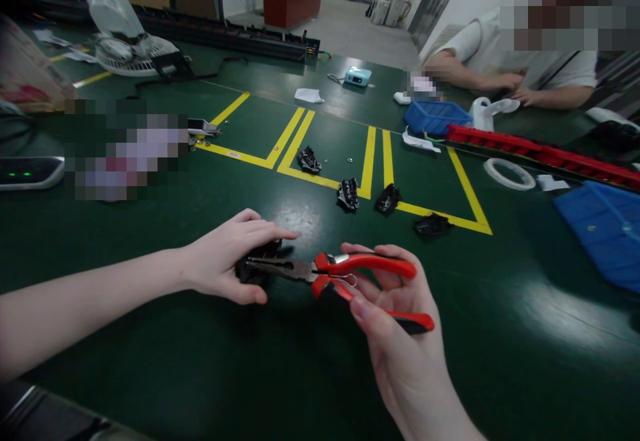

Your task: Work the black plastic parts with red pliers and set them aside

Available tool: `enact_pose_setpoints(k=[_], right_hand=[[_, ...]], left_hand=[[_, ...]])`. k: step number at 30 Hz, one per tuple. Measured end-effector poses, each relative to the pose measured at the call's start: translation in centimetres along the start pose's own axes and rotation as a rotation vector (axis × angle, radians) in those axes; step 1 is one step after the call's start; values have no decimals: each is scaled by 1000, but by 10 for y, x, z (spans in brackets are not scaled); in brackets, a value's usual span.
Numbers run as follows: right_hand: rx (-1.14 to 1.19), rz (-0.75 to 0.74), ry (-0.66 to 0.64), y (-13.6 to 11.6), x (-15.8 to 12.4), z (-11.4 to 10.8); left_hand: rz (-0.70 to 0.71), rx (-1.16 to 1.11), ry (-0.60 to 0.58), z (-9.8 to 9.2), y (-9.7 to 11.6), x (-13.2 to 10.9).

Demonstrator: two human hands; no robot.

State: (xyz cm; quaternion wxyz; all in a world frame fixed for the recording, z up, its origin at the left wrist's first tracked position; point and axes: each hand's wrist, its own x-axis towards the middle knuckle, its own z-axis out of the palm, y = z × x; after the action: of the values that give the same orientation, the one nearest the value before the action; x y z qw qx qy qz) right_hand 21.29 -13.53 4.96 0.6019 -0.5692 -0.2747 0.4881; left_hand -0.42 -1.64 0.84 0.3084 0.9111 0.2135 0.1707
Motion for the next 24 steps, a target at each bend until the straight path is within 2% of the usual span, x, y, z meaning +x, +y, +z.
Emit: enact_pose_setpoints(k=[6, 11, 15, 24], right_hand=[[-6, -77, -86, 3, 3, -8], [-15, -43, -39, 6, 7, -12], [-24, -51, -51, 7, 6, -12], [-14, -92, -121, 9, 5, -13]], left_hand=[[1, -38, -2, -2, 3, 0], [-27, 2, 88, -3, 10, -1], [-32, 17, 112, -2, 10, -1], [2, -61, -24, -3, 5, -1]])
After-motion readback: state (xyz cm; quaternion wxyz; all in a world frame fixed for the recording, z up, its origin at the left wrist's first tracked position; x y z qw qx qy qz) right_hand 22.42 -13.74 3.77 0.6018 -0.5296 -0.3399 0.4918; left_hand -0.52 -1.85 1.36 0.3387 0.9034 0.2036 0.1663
